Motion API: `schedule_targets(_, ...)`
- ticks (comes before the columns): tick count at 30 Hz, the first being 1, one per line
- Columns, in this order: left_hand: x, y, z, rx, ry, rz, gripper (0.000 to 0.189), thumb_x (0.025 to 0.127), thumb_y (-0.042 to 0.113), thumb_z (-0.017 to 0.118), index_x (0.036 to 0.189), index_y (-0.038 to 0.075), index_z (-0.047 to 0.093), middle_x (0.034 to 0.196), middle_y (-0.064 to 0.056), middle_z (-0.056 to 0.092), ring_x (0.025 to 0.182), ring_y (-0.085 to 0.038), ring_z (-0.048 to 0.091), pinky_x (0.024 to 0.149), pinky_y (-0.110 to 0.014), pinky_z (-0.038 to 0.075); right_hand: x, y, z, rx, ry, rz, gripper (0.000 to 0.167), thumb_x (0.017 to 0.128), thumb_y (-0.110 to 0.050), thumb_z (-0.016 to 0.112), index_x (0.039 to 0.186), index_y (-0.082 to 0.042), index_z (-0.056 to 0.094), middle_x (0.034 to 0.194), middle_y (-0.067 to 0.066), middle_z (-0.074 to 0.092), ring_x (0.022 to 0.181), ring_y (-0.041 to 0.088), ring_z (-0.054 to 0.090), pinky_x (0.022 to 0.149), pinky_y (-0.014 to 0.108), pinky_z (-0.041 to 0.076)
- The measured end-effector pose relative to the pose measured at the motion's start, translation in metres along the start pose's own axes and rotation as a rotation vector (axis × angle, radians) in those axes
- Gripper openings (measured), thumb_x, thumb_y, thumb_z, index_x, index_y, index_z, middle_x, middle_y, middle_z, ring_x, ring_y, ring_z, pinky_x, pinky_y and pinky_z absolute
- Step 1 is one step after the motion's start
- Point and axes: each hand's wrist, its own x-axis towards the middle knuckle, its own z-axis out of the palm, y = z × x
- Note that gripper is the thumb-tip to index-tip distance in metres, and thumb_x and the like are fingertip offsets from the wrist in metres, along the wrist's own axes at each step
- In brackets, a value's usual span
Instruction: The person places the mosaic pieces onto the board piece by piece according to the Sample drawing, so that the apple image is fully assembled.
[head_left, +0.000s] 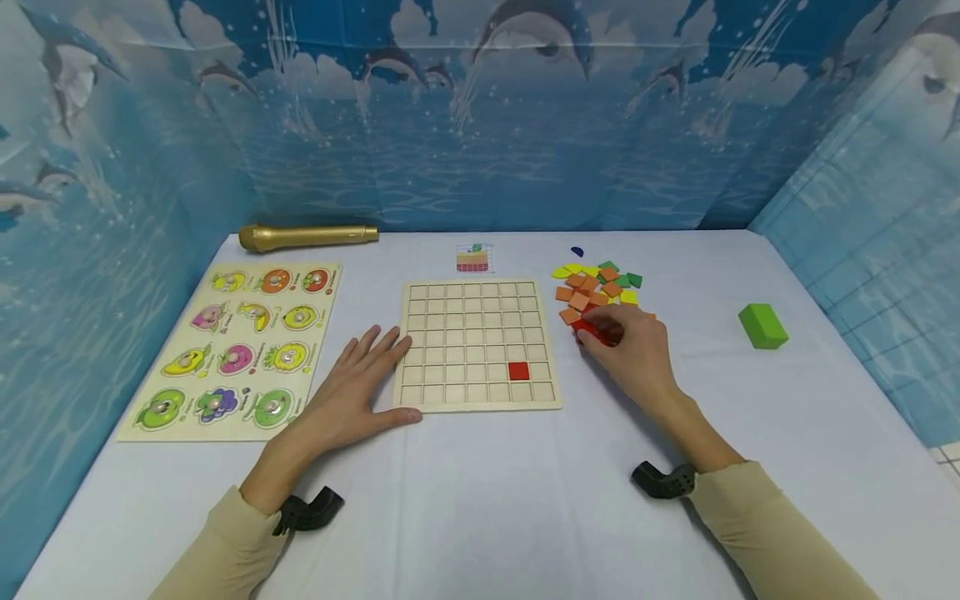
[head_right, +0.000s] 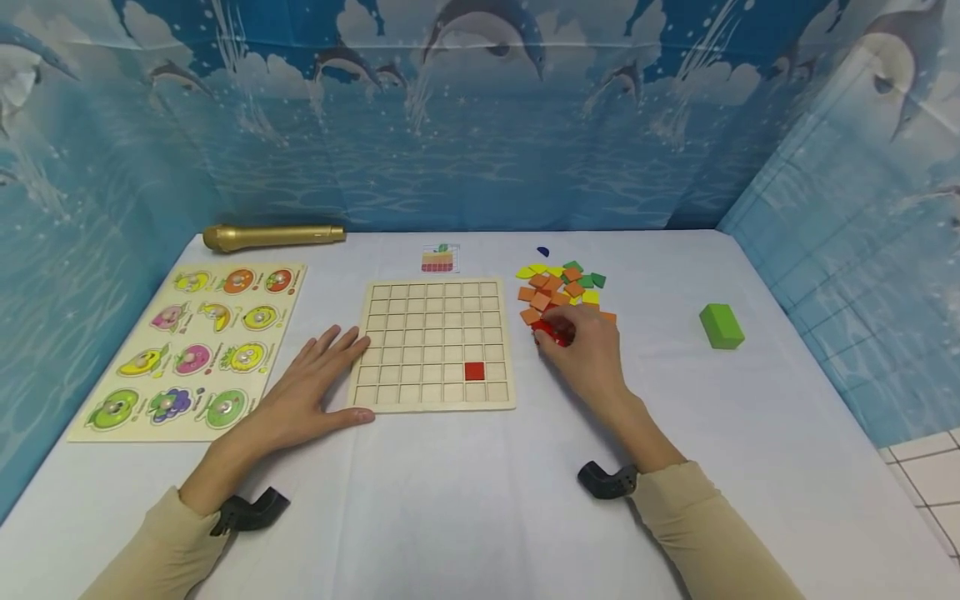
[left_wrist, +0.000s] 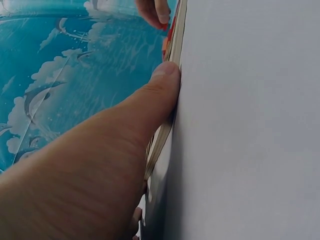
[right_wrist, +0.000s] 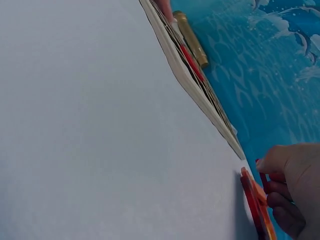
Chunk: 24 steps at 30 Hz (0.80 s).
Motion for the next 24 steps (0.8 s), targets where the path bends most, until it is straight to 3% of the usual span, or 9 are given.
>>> schedule_targets(4,0.0,0.001,0.0,0.003,-0.014,-0.007,0.106,0.085,0.063,0.079,0.166,0.012,0.033,0.175,-0.012,0.026,0.164,-0.038,0.012,0.133,-0.058,0.007,-0.001,-0.013,0.001,0.065,-0.031,-0.028,0.027,0.09,-0.014,0.085,0.115,-0.007,0.078,0.104,0.009,0.077,0.089,0.025,0.068,0.076,0.038,0.058)
schedule_targets(11,0.001,0.002,0.0,0.002,-0.022,-0.024,0.107,0.085,0.063,0.079,0.167,0.013,0.032,0.175,-0.012,0.024,0.165,-0.036,0.011,0.133,-0.057,0.006,-0.001,-0.041,0.011,0.155,-0.167,-0.122,0.027,0.087,-0.016,0.088,0.112,-0.013,0.079,0.108,0.001,0.077,0.095,0.02,0.068,0.084,0.042,0.06)
schedule_targets(18,0.0,0.002,0.002,-0.006,-0.009,-0.015,0.106,0.084,0.062,0.079,0.166,0.013,0.033,0.174,-0.013,0.026,0.164,-0.038,0.013,0.132,-0.059,0.008,-0.005,-0.068,0.027,0.215,-0.295,-0.188,0.026,0.088,-0.017,0.087,0.113,-0.014,0.079,0.108,-0.002,0.075,0.095,0.018,0.067,0.083,0.034,0.061)
schedule_targets(24,0.001,0.002,0.001,0.001,-0.012,-0.014,0.106,0.084,0.062,0.079,0.166,0.013,0.033,0.174,-0.012,0.026,0.164,-0.038,0.012,0.133,-0.059,0.008,-0.01,-0.076,0.035,0.208,-0.317,-0.252,0.025,0.088,-0.016,0.088,0.112,-0.015,0.08,0.105,-0.004,0.076,0.096,0.014,0.066,0.083,0.031,0.06)
